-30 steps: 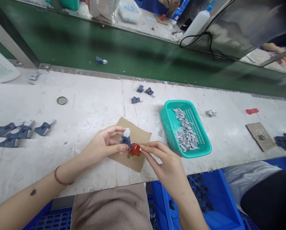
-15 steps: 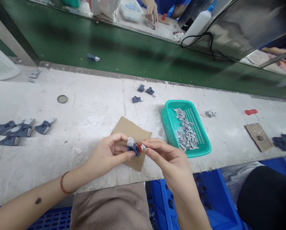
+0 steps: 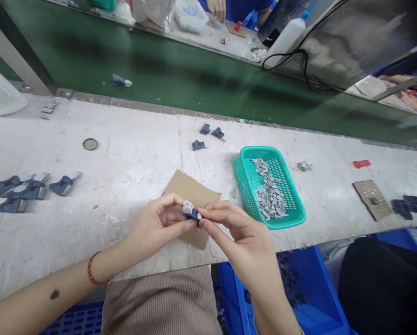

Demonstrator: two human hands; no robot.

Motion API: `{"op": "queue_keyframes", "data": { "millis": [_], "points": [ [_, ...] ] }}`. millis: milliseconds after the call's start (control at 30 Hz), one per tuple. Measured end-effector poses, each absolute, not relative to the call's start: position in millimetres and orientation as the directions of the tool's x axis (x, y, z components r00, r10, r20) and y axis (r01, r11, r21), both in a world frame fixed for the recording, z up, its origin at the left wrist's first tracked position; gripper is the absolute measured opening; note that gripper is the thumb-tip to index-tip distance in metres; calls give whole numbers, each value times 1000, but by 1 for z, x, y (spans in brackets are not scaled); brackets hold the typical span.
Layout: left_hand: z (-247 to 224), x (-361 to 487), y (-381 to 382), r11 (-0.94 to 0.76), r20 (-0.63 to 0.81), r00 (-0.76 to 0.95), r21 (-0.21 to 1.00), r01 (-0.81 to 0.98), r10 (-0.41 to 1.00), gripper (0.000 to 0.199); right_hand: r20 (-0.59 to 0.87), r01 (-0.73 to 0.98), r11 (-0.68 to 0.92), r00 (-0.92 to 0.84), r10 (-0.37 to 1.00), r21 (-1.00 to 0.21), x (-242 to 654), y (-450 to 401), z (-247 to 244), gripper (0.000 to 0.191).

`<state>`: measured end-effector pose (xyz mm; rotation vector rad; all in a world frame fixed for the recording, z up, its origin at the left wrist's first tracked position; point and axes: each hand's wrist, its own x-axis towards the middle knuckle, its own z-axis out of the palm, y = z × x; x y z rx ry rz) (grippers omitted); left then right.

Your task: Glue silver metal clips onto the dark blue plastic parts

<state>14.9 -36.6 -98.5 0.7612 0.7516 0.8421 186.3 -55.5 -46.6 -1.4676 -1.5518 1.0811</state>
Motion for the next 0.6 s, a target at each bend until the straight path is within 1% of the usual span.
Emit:
{"op": "queue_keyframes", "data": {
  "millis": [100, 200, 333, 433, 533, 600],
  "points": [
    [-100, 15, -37, 445, -270, 444, 822, -355, 854, 14, -56, 406, -20, -77, 995, -914, 185, -56, -43, 24],
    [-99, 14, -37, 446, -272, 442, 820, -358, 855, 13, -99, 369, -66, -70, 993, -927, 187, -53, -44, 22],
    [-97, 14, -35, 463, -303, 433, 821, -334, 849, 23, -196, 227, -174, -82, 977, -958, 190, -49, -53, 15],
    [-96, 15, -35, 444, -288, 428, 834, -328, 857, 27, -217, 127, -210, -41, 975, -969, 186, -48, -63, 11],
    [-95, 16, -37, 407, -249, 428, 852, -330, 869, 36, -188, 116, -190, 27, 982, -975, 180, -50, -70, 9],
    [-96, 17, -39, 396, -230, 442, 857, -330, 867, 47, -165, 132, -171, 59, 985, -976, 175, -53, -71, 9]
  ]
}}
